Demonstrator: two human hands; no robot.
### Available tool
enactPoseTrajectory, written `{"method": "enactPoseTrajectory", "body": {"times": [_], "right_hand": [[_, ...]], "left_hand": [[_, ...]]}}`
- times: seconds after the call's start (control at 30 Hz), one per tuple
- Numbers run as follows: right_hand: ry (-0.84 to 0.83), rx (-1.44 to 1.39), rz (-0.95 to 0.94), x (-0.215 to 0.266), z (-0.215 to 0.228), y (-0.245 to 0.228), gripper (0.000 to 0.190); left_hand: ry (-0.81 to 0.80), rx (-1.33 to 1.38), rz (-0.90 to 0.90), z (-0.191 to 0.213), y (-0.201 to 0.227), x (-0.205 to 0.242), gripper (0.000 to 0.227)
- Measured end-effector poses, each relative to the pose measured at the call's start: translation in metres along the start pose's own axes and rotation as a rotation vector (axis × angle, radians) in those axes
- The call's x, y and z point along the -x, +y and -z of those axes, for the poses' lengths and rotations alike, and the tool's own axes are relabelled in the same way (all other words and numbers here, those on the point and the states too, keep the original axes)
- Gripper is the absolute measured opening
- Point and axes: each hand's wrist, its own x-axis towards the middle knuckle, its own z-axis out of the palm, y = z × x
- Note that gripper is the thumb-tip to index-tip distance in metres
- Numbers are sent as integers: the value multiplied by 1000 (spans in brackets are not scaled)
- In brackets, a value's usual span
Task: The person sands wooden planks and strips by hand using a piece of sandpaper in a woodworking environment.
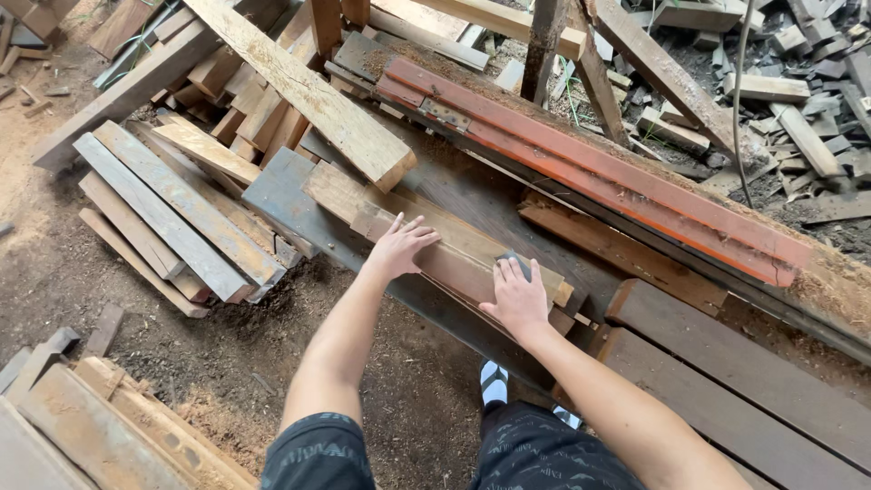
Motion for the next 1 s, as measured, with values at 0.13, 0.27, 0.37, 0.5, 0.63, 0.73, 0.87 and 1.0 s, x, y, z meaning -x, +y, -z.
{"method": "enactPoseTrajectory", "body": {"times": [0.13,0.27,0.37,0.5,0.63,0.73,0.87,1.0], "right_hand": [[55,48,15,-7,-18,-1,87],[131,-80,-2,-9,-26,1,82],[148,-150,-45,-3,-30,3,79],[97,-278,-124,-1,-38,6,76],[412,-582,-125,19,-63,26,53],[422,-1035,-309,70,-90,57,30],[648,-1006,-514,157,-158,107,22],[535,-960,-596,250,-223,160,21]], "left_hand": [[10,91,28,-4,-1,-4,98],[-25,99,55,-2,-4,-7,100],[15,94,62,-5,4,-2,101],[45,50,78,0,13,5,104],[80,20,128,4,26,15,107],[170,27,233,-1,39,25,105],[390,232,485,-16,72,39,104],[520,184,630,-34,126,49,87]]}}
